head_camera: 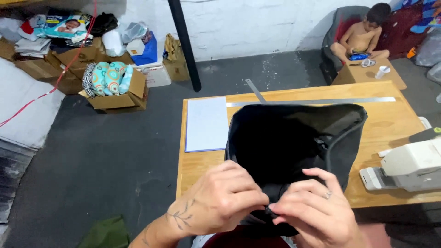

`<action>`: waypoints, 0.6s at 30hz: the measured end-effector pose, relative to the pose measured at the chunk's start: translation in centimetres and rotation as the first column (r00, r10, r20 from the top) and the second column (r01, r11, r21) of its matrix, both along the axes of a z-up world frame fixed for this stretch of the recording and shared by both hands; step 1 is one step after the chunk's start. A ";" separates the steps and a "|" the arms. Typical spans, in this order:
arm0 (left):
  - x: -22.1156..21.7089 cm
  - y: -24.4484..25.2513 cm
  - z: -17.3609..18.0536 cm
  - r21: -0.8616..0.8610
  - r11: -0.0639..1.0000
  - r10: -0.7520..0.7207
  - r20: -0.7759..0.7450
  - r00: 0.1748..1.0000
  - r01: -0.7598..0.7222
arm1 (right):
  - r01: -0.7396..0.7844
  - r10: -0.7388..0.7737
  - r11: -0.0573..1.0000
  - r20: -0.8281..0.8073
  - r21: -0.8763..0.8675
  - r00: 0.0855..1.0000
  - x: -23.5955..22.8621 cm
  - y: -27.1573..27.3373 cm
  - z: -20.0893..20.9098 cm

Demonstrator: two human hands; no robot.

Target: Inspecting a black fabric bag and threading a drawstring through the top casing using a small tool.

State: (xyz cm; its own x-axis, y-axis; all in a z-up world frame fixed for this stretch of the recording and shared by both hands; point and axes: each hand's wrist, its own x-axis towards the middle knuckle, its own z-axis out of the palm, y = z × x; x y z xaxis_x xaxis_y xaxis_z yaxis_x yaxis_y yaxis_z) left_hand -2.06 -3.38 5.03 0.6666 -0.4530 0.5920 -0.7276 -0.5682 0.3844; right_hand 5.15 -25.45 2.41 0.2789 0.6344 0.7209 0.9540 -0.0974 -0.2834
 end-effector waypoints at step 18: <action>4.3 3.9 -1.9 0.041 0.987 -0.161 0.133 0.978 0.157 | 0.191 -0.085 0.950 -0.388 0.245 0.918 -3.4 3.0 -4.3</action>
State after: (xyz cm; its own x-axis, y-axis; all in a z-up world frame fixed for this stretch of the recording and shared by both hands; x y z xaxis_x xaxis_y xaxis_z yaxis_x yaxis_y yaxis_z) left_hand 2.23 0.54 3.12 0.4991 -0.5657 0.6564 -0.8538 -0.4505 0.2609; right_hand 1.74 -22.46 -1.94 0.6280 0.3635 0.6881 0.7586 -0.0886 -0.6455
